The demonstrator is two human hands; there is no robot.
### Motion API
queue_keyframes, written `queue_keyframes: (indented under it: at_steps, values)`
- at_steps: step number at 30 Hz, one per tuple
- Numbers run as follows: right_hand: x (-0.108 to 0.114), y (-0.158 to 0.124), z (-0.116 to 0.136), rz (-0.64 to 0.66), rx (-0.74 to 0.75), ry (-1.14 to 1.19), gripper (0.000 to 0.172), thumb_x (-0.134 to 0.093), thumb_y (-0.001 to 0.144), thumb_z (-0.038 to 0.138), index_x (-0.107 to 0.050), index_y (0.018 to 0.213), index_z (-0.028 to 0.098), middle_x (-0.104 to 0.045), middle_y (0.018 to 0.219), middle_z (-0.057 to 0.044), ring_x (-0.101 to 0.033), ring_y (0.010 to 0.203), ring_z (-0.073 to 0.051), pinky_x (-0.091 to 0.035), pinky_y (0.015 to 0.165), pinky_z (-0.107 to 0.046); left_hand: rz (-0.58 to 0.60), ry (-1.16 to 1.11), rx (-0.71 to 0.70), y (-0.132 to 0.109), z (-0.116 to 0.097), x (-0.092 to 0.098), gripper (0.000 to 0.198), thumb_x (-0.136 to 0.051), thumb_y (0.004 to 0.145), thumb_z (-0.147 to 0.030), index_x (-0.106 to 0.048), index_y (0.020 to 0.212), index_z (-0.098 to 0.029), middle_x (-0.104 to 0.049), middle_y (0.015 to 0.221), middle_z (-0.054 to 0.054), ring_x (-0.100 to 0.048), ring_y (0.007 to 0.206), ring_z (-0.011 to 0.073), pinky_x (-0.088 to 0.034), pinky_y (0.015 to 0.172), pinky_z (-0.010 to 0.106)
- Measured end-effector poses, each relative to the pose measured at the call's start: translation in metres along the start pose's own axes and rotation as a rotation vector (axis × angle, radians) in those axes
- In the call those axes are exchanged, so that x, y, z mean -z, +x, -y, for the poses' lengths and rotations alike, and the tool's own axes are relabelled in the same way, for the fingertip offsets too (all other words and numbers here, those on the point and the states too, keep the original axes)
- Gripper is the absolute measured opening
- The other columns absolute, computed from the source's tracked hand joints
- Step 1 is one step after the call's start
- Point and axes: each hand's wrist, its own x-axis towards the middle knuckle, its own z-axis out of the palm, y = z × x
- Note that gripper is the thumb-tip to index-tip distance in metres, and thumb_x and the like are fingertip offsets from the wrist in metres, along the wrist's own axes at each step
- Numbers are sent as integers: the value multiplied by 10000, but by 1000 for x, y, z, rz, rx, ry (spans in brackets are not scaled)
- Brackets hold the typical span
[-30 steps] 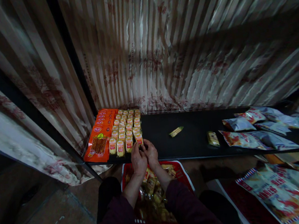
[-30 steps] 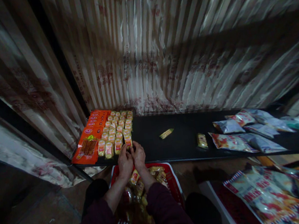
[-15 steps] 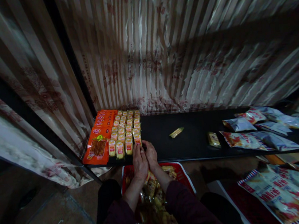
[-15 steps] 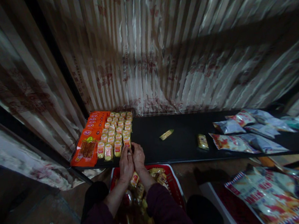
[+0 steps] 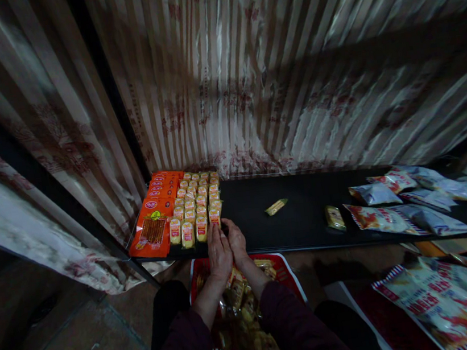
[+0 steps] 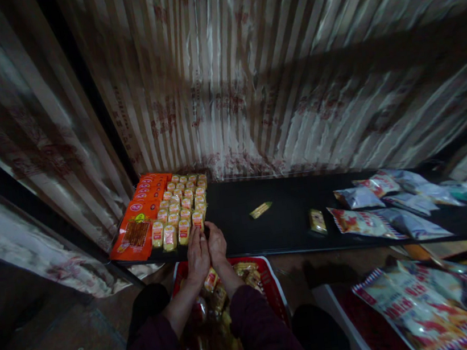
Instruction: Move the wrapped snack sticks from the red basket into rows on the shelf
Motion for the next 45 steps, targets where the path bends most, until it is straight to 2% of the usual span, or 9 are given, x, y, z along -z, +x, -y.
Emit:
queue_keyframes:
  at_steps: [6, 12, 16, 20, 25, 31, 35, 39, 45]
  values:
    - [2, 1, 2, 2, 57, 45, 482, -436, 750, 186, -568, 1211, 235, -632, 1189, -37, -551, 1071, -194, -436, 948, -346, 10, 11, -21, 1, 0, 1, 466, -329, 900, -295, -482, 1304, -120, -408, 1434, 130, -328, 1353, 193, -246, 1143, 377]
    - [4, 8, -2, 13, 75, 138, 484, -426, 823, 360, -557, 1237, 146, -600, 1246, -106, -532, 1155, -220, -392, 1026, -389, 31, 69, -97, -3, 2, 2, 491, -295, 911, -302, -458, 1315, -77, -391, 1438, 162, -273, 1379, 206, -223, 1150, 404]
    - [5, 15, 0, -16, 6, 241, 537, -346, 880, 450, -523, 1278, 135, -530, 1336, -116, -478, 1245, -213, -333, 1081, -391, 44, 157, -205, -4, 6, 4, 471, -307, 887, -206, -451, 1324, -104, -405, 1434, 136, -242, 1391, 204, -247, 1142, 423]
    - [4, 24, 5, -32, -133, 337, 554, -343, 891, 487, -498, 1307, 156, -522, 1348, -101, -463, 1267, -200, -318, 1096, -373, 79, 304, -337, -2, 7, 12, 505, -313, 843, -106, -462, 1323, -158, -440, 1416, 105, -293, 1371, 212, -275, 1122, 457]
    - [-3, 34, 5, -37, -153, 454, 607, -316, 894, 535, -492, 1316, 136, -479, 1385, -94, -414, 1307, -190, -282, 1118, -357, 33, 465, -404, 7, 5, 18, 540, -389, 813, -93, -447, 1339, -201, -419, 1429, 98, -243, 1388, 252, -182, 1136, 523]
    - [-11, 47, 6, -34, -181, 598, 689, -335, 845, 640, -507, 1310, 163, -466, 1395, -63, -382, 1328, -194, -223, 1144, -350, -42, 713, -459, 17, 7, 14, 536, -449, 804, -147, -444, 1339, -131, -405, 1436, 122, -184, 1402, 287, -170, 1138, 543]
    - [-12, 52, 13, 17, -158, 609, 699, -330, 831, 665, -519, 1302, 184, -482, 1385, -49, -383, 1327, -207, -230, 1143, -360, -70, 828, -500, 18, 10, 12, 508, -433, 816, -138, -466, 1323, -114, -411, 1434, 109, -215, 1392, 286, -220, 1133, 521]
    - [-11, 52, 17, 29, -123, 571, 680, -324, 836, 661, -515, 1305, 207, -507, 1365, -36, -405, 1313, -203, -235, 1143, -367, -83, 838, -507, 20, 12, 11, 509, -421, 813, -116, -474, 1319, -127, -404, 1441, 95, -230, 1388, 284, -244, 1125, 508]
    - [-12, 62, 12, -9, -163, 529, 746, -291, 844, 658, -444, 1357, 138, -394, 1444, -72, -321, 1363, -198, -178, 1162, -356, -69, 811, -483, 24, 11, 10, 540, -461, 802, -178, -447, 1340, -127, -373, 1458, 114, -228, 1389, 291, -218, 1127, 521]
